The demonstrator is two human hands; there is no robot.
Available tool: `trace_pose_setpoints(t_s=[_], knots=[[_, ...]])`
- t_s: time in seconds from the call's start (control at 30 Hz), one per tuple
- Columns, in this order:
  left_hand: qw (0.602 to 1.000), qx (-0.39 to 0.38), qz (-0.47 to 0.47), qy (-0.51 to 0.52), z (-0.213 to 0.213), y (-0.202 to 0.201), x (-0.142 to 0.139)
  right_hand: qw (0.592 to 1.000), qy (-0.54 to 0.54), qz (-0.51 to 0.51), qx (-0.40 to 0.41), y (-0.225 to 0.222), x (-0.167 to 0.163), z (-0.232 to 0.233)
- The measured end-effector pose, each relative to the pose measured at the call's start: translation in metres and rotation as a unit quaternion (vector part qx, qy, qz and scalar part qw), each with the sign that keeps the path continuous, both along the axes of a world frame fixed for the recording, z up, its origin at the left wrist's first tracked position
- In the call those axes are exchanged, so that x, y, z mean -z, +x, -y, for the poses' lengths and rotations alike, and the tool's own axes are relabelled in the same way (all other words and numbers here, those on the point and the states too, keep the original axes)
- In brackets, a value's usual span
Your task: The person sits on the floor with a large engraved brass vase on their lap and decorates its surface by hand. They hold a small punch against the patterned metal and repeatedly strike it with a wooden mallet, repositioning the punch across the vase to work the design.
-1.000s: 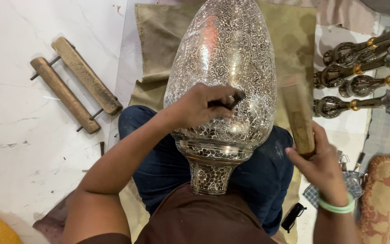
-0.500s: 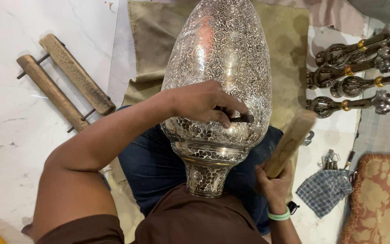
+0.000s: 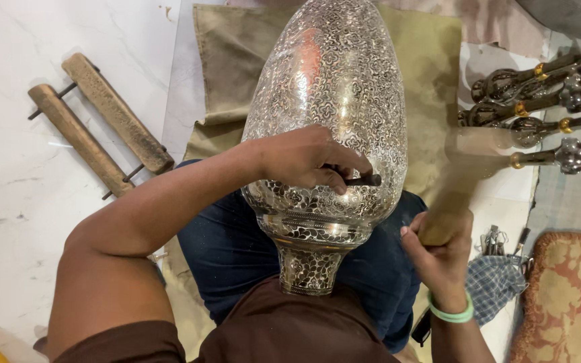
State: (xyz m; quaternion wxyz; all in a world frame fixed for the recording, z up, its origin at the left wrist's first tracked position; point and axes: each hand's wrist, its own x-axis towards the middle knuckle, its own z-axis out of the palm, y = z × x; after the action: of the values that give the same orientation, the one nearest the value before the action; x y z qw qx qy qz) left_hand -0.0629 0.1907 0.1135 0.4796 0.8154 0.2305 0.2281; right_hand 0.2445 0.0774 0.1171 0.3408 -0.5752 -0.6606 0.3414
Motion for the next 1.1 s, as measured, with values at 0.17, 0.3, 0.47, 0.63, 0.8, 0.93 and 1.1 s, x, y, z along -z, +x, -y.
trace_pose_setpoints(t_s=[0.17, 0.3, 0.47, 0.63, 0.8, 0.93, 1.1], knots=[[0.999, 0.005, 0.032, 0.010, -0.002, -0.001, -0.003, 0.992, 0.012, 0.124, -0.017, 0.001, -0.006, 0.001], [1.000, 0.012, 0.027, 0.008, -0.003, -0.002, -0.005, 0.996, 0.024, 0.088, -0.017, 0.009, 0.000, 0.004], [1.000, 0.017, 0.015, 0.002, -0.004, -0.003, -0.006, 0.998, 0.045, 0.049, -0.014, 0.019, 0.016, 0.008], [0.999, 0.021, 0.019, 0.026, -0.007, -0.003, -0.004, 0.987, 0.092, 0.114, -0.058, 0.023, 0.022, 0.007], [0.999, 0.027, 0.019, 0.010, -0.009, -0.003, -0.003, 0.992, 0.046, 0.114, -0.021, 0.024, 0.018, 0.004], [1.000, 0.018, 0.004, 0.008, -0.008, -0.002, -0.003, 0.989, 0.094, 0.112, -0.039, 0.021, 0.011, 0.000], [1.000, 0.015, 0.004, 0.007, -0.007, -0.002, -0.002, 0.996, 0.036, 0.072, -0.036, 0.013, 0.002, -0.001]])
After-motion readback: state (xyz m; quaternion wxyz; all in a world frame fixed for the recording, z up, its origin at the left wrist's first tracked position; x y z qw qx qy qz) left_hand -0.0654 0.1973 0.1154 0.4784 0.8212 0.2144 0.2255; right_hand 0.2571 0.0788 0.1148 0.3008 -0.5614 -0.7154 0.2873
